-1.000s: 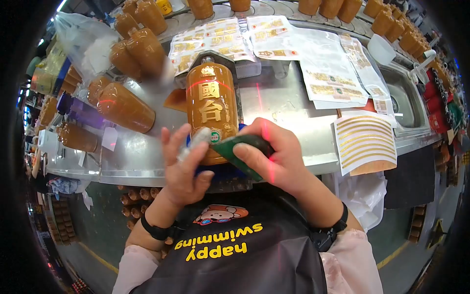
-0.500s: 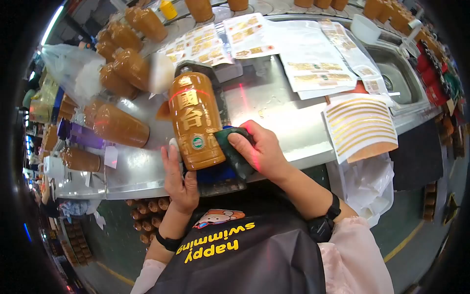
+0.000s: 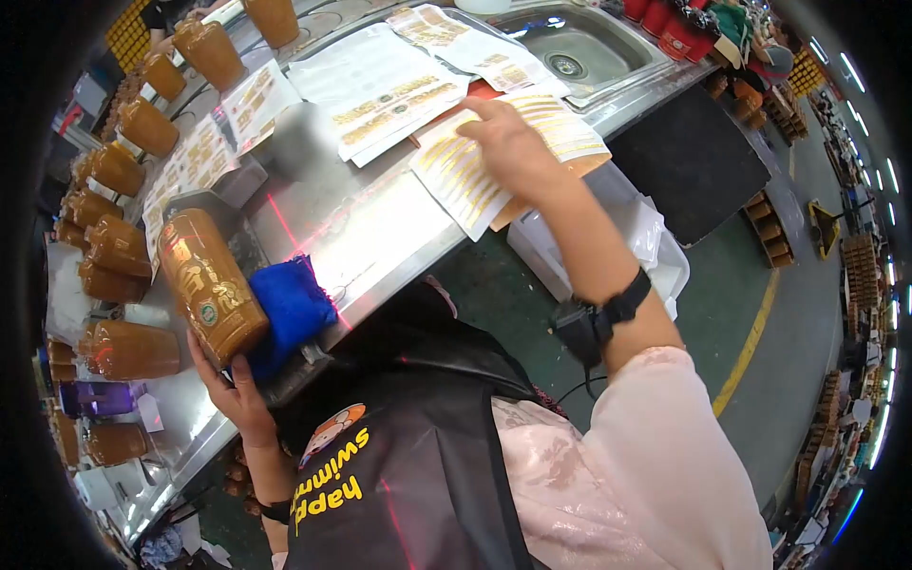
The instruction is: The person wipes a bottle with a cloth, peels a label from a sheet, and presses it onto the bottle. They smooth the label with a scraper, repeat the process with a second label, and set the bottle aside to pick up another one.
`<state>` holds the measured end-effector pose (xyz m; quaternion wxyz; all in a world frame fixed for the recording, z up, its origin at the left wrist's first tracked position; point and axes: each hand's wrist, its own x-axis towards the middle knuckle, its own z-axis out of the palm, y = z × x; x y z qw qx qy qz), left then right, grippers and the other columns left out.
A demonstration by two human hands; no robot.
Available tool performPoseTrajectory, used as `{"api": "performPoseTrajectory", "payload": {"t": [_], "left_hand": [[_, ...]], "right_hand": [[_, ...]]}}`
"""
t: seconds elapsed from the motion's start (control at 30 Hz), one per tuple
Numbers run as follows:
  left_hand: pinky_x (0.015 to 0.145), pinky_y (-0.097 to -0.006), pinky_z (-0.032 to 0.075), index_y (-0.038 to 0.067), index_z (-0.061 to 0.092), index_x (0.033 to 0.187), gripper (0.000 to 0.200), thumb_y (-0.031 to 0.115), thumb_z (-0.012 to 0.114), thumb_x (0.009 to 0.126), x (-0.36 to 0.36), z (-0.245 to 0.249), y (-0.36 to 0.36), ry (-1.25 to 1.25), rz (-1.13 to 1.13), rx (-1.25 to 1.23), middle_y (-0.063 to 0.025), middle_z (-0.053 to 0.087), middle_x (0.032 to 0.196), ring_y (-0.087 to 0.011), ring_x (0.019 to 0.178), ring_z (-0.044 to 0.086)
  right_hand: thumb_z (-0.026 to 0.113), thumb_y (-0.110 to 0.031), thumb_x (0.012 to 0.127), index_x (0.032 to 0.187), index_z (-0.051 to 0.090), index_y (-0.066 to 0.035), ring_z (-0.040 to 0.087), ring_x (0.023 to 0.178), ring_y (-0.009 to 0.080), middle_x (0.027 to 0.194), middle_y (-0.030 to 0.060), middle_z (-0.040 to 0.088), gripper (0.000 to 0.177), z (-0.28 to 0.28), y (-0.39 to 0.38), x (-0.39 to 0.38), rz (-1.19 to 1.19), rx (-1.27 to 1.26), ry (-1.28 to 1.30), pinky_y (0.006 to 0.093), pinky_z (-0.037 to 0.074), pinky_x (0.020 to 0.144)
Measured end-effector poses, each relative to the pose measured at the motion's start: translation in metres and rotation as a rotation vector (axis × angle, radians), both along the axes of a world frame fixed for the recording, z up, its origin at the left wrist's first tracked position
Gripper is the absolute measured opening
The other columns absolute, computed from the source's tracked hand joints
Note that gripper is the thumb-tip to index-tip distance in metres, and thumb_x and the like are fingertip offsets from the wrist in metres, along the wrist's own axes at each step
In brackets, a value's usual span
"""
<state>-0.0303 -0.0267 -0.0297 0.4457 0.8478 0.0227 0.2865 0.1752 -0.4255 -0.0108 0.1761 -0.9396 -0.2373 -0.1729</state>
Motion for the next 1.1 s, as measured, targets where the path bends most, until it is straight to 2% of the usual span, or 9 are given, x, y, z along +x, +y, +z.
{"api": "performPoseTrajectory", "payload": {"t": [0.17, 0.27, 0.43, 0.53, 0.63, 0.73, 0.83, 0.9, 1.1], "left_hand": [[0.113, -0.0376, 0.027, -0.005, 0.026, 0.149, 0.07, 0.034, 0.056, 0.099, 0.001, 0.0, -0.002, -0.002, -0.014, -0.037, -0.0184, 0.039, 0.148, -0.0256, 0.135, 0.039], [0.111, -0.0367, 0.029, -0.006, 0.028, 0.148, 0.068, 0.033, 0.056, 0.1, 0.001, -0.001, -0.002, -0.002, -0.031, -0.08, -0.0177, 0.041, 0.147, -0.0242, 0.132, 0.042], [0.111, -0.0359, 0.03, -0.006, 0.031, 0.147, 0.065, 0.03, 0.056, 0.1, -0.001, -0.005, 0.0, -0.005, -0.012, -0.072, -0.0176, 0.044, 0.144, -0.0236, 0.131, 0.044], [0.11, -0.035, 0.031, -0.007, 0.032, 0.146, 0.063, 0.029, 0.056, 0.1, -0.001, -0.007, 0.002, -0.008, 0.003, -0.047, -0.0173, 0.045, 0.144, -0.0231, 0.13, 0.044], [0.112, -0.0368, 0.028, -0.007, 0.033, 0.146, 0.062, 0.029, 0.056, 0.1, -0.001, -0.003, -0.001, -0.002, 0.008, -0.069, -0.0173, 0.046, 0.144, -0.0262, 0.131, 0.044], [0.113, -0.0416, 0.028, -0.004, 0.036, 0.145, 0.057, 0.027, 0.055, 0.1, -0.004, 0.008, 0.004, 0.034, 0.115, 0.264, -0.0177, 0.048, 0.142, -0.0279, 0.132, 0.045], [0.116, -0.0506, 0.02, -0.003, 0.04, 0.143, 0.056, 0.026, 0.056, 0.098, -0.003, 0.038, 0.0, -0.146, 0.214, 0.839, -0.0193, 0.049, 0.141, -0.0342, 0.134, 0.044], [0.117, -0.0545, 0.015, -0.002, 0.041, 0.143, 0.055, 0.026, 0.056, 0.098, 0.002, 0.04, -0.007, -0.154, 0.17, 0.852, -0.02, 0.049, 0.142, -0.037, 0.135, 0.043], [0.116, -0.0561, 0.017, -0.003, 0.041, 0.142, 0.06, 0.034, 0.057, 0.097, -0.002, 0.019, 0.003, -0.131, 0.193, 0.66, -0.0181, 0.05, 0.141, -0.0368, 0.136, 0.041]], "right_hand": [[0.054, 0.004, 0.087, 0.116, 0.067, -0.009, 0.049, 0.12, 0.0368, 0.125, 0.0151, 0.06, 0.035, -0.005, -0.009, 0.039, -0.02, -0.134, 0.119, 0.0412, 0.042, 0.103], [0.056, -0.013, 0.093, 0.117, 0.068, -0.015, 0.048, 0.122, 0.0342, 0.122, 0.0122, 0.06, 0.027, 0.006, -0.008, 0.069, 0.104, -0.274, 0.341, 0.0426, 0.045, 0.099], [0.068, -0.018, 0.087, 0.101, 0.066, -0.005, 0.058, 0.089, 0.0285, 0.097, 0.0145, 0.061, 0.019, 0.036, -0.006, 0.073, 0.192, -0.246, 0.497, 0.0386, 0.048, 0.081], [0.069, -0.026, 0.085, 0.102, 0.067, -0.008, 0.051, 0.112, 0.0324, 0.108, 0.0132, 0.061, 0.025, 0.037, -0.004, 0.074, 0.192, -0.29, 0.533, 0.0416, 0.045, 0.095], [0.07, -0.022, 0.083, 0.097, 0.068, -0.008, 0.05, 0.112, 0.0317, 0.105, 0.0111, 0.061, 0.019, 0.03, 0.005, 0.071, 0.211, -0.221, 0.523, 0.0418, 0.044, 0.095], [0.07, -0.018, 0.083, 0.09, 0.069, -0.008, 0.05, 0.111, 0.0313, 0.103, 0.0097, 0.06, 0.013, 0.016, 0.003, 0.074, 0.23, -0.112, 0.449, 0.0415, 0.044, 0.095], [0.069, -0.016, 0.083, 0.086, 0.07, -0.007, 0.052, 0.108, 0.0312, 0.101, 0.0075, 0.06, 0.009, 0.013, 0.004, 0.064, 0.283, -0.056, 0.088, 0.0411, 0.046, 0.092], [0.069, -0.014, 0.083, 0.085, 0.069, -0.007, 0.053, 0.105, 0.031, 0.1, 0.007, 0.06, 0.007, 0.02, 0.016, 0.053, 0.297, -0.021, -0.079, 0.0412, 0.046, 0.091], [0.071, -0.008, 0.081, 0.083, 0.065, -0.004, 0.053, 0.103, 0.0308, 0.1, 0.01, 0.057, 0.007, 0.063, 0.068, 0.007, 0.421, 0.094, 0.046, 0.0388, 0.044, 0.09]]}}
